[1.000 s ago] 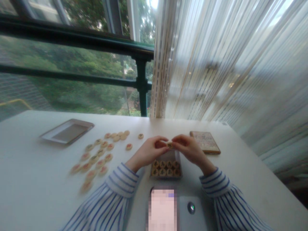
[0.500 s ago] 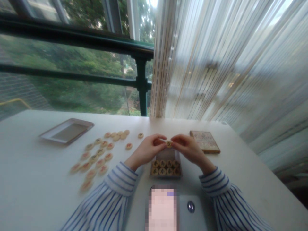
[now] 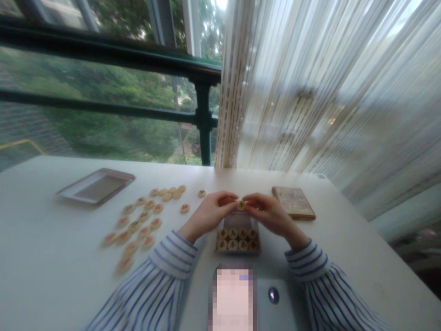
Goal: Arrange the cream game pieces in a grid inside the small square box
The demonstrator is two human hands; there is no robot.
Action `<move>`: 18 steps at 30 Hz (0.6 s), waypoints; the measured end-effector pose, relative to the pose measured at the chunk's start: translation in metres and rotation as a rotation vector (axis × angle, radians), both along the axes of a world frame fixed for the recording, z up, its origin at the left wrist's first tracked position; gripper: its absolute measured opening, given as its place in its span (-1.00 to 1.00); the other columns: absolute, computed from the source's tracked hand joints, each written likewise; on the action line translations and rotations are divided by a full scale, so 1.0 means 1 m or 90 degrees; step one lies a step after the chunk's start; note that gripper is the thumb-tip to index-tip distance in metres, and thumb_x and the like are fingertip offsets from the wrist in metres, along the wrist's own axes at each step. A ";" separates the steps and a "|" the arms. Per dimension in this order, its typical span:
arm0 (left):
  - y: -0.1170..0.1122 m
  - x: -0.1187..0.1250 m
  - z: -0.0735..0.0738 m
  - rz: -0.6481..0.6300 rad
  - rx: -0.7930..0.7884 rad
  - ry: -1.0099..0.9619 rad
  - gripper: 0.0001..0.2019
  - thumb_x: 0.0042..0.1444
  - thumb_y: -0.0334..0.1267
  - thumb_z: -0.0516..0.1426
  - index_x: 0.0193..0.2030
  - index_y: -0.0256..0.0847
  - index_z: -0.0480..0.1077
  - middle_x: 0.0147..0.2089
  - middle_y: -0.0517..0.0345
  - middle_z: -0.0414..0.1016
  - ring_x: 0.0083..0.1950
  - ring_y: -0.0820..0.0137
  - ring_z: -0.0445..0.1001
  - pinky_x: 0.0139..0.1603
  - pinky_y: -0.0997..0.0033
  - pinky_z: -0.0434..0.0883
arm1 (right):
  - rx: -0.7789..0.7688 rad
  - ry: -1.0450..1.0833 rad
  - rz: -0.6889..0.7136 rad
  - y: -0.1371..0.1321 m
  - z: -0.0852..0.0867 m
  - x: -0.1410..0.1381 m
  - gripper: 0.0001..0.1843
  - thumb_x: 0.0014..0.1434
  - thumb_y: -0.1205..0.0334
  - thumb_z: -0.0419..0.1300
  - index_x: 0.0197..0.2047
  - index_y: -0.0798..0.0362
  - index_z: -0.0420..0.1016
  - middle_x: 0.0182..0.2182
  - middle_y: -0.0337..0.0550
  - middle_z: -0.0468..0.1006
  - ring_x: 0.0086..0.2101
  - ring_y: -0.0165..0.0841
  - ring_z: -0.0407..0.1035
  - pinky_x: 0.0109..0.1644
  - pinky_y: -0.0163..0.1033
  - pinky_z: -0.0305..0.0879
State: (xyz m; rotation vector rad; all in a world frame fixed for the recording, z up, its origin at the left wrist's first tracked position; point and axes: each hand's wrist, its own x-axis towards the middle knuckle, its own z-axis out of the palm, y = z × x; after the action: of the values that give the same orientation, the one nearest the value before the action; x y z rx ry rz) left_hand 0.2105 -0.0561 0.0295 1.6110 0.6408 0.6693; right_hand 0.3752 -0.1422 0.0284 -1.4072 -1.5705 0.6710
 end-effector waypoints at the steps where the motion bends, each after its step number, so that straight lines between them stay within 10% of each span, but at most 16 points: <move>1: 0.000 0.000 0.000 0.002 0.007 0.004 -0.69 -0.08 -0.20 0.19 -0.19 -0.34 0.43 -0.18 -0.06 0.53 -0.16 0.29 0.49 -0.07 0.25 0.39 | 0.008 -0.021 -0.004 0.000 0.000 0.000 -0.72 0.04 0.19 0.16 -0.15 0.08 0.43 -0.38 -0.14 0.55 -0.44 -0.43 0.39 -0.41 -0.34 0.28; 18: 0.001 -0.001 0.001 0.000 0.071 0.037 -0.69 -0.06 -0.15 0.16 -0.21 -0.31 0.47 -0.19 -0.01 0.54 -0.16 0.28 0.47 -0.08 0.27 0.37 | 0.070 -0.182 0.000 -0.005 0.004 -0.001 -0.71 0.06 0.22 0.16 -0.10 0.03 0.40 -0.40 -0.21 0.52 -0.41 -0.43 0.37 -0.33 -0.32 0.26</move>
State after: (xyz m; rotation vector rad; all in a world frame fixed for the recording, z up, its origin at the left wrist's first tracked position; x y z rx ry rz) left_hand 0.2094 -0.0556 0.0305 1.7393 0.6545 0.6702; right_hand 0.3738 -0.1475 0.0328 -1.4683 -1.7992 0.3886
